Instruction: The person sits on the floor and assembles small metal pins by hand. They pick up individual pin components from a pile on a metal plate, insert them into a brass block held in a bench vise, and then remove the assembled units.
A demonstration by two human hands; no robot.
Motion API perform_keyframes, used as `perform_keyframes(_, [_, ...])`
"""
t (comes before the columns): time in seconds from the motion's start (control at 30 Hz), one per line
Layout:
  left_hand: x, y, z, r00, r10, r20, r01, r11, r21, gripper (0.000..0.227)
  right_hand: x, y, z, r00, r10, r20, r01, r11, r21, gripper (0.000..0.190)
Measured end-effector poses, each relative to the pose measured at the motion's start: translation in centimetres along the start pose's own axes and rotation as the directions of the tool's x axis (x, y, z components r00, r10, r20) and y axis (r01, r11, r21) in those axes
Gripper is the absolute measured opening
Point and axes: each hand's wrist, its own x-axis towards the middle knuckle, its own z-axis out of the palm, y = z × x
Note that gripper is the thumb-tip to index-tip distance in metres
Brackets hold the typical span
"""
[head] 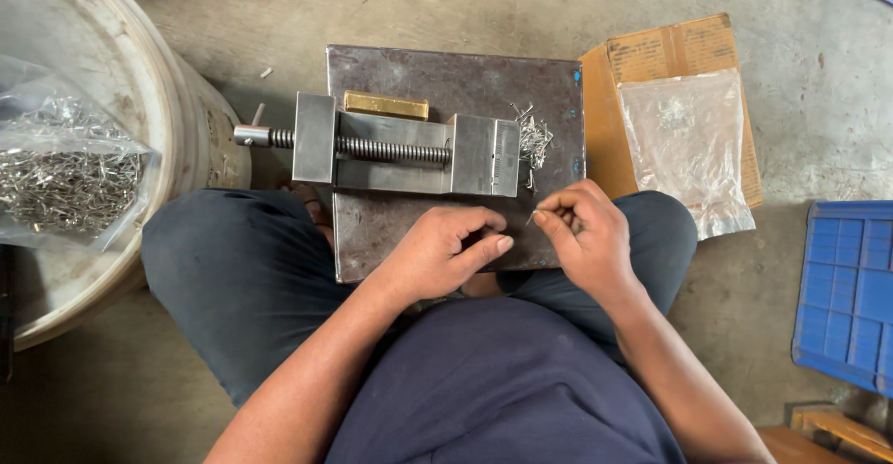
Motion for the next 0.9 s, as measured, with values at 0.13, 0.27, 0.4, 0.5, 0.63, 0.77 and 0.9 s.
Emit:
perform_keyframes(0.13, [-0.1,-0.1,0.2,0.994,0.107,0.011,-0.107,0.986,0.127,0.028,-0.7,-1.1,0.6,0.995,-0.095,-0.019,0.096,0.994,0.049,0.012])
perform_keyframes(0.27, [-0.3,-0.2,0.1,0.996,0.080,0.032,-0.084,0.989,0.123,0.022,-1.2,-1.7,1.5,0.989,-0.150,-0.017,0.150,0.977,0.153,0.011])
perform_keyframes(0.4, [-0.4,-0.6,0.0,0.997,0.074,0.006,-0.074,0.995,0.072,0.020,-1.1,-1.5,2.0,0.998,0.032,0.057,-0.051,0.926,0.374,0.013])
perform_keyframes(0.5, [-0.4,-0.8,0.0,0.992,0.128,0.002,-0.128,0.988,0.087,0.018,-0.8,-1.7,1.0,0.992,-0.060,0.109,0.037,0.979,0.202,0.011])
perform_keyframes(0.63, [-0.4,-0.6,-0.1,0.999,0.053,0.007,-0.053,0.999,0.014,0.024,0.3,-2.6,0.3,0.979,-0.196,0.062,0.184,0.968,0.169,0.009])
perform_keyframes(0.77, [-0.4,-0.2,-0.3,1.000,-0.003,0.005,0.003,1.000,-0.007,0.035,2.1,-3.7,-0.1,0.953,-0.298,-0.044,0.301,0.950,0.082,0.009])
perform_keyframes(0.9, [-0.3,-0.1,-0.3,1.000,0.020,0.009,-0.020,1.000,0.013,0.034,4.2,-4.2,0.2,0.958,-0.285,-0.022,0.286,0.957,0.055,0.009])
